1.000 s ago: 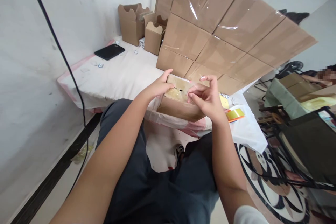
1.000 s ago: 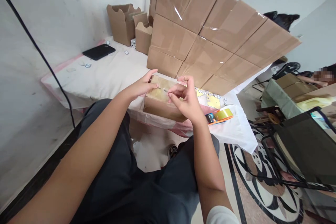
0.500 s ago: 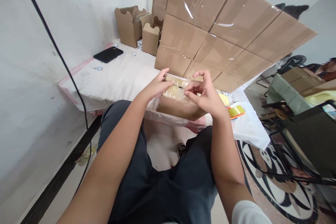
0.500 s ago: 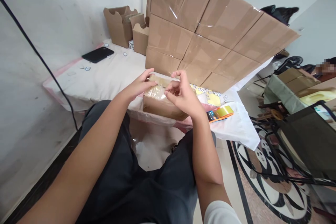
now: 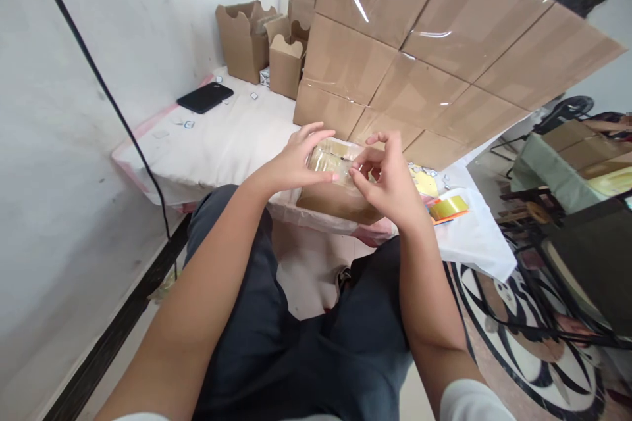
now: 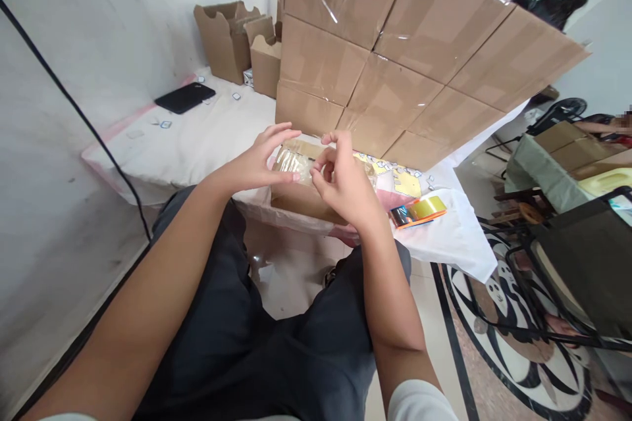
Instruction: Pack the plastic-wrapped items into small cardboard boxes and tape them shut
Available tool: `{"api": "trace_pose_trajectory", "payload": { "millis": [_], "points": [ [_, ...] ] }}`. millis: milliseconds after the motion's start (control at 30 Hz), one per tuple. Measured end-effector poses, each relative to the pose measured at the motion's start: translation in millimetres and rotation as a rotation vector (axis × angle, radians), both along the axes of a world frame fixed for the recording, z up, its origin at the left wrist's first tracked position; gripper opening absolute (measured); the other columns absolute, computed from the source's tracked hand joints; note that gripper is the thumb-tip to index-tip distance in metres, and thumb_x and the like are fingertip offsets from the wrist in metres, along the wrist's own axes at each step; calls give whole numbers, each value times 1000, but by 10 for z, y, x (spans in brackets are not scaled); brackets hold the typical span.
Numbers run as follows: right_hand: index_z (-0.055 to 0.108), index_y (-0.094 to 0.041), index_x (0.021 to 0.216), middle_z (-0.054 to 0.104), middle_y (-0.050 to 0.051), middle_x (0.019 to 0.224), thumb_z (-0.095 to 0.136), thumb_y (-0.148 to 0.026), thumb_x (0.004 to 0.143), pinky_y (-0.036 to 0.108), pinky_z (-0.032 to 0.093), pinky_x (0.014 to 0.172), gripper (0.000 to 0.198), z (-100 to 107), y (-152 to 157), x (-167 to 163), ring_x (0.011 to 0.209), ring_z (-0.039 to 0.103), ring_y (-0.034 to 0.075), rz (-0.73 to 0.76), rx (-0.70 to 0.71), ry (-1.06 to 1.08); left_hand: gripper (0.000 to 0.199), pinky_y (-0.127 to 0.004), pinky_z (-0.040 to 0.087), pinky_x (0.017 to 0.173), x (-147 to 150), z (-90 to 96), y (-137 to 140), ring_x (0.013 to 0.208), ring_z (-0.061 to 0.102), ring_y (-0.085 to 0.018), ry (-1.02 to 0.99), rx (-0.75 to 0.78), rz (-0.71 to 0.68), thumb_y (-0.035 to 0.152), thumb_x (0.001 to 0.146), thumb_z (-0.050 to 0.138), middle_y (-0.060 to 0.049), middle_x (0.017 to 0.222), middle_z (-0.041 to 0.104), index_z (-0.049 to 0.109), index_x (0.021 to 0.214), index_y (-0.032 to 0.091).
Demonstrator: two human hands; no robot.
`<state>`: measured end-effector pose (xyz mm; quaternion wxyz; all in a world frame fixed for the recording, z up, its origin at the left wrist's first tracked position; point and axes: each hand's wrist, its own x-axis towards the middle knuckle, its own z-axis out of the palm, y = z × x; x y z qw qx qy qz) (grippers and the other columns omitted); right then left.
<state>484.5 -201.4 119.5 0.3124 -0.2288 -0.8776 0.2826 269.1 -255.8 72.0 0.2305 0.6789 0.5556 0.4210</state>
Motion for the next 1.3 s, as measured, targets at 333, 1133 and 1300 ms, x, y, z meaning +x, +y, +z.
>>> {"api": "trace_pose_trajectory", "payload": {
  "millis": [333, 1133, 1300],
  "points": [
    [36, -27, 130, 62, -1, 89, 58, -29, 92, 34, 50, 64, 44, -2, -34, -14, 66, 58, 17, -37, 108, -74, 91, -57, 19, 123, 118, -12, 7, 154, 12, -38, 198, -79, 48, 58, 73, 75, -9, 167, 16, 38, 152, 30],
    [55, -22, 90, 65, 3, 95, 52, -39, 95, 31, 50, 77, 18, -92, 713, -215, 82, 59, 17, -102, -42, 27, 102, -55, 30, 116, 157, 3, -15, 147, 31, -36, 263, -36, 110, 54, 79, 69, -10, 160, 38, 12, 161, 34],
    [58, -20, 84, 65, 2, 84, 52, -31, 88, 30, 47, 74, 13, -141, 874, -338, 75, 57, 17, -155, -29, -82, 98, -56, 28, 116, 159, -37, 1, 150, 26, -35, 326, -21, 122, 52, 81, 67, -9, 164, 32, 13, 161, 35]
  ]
}}
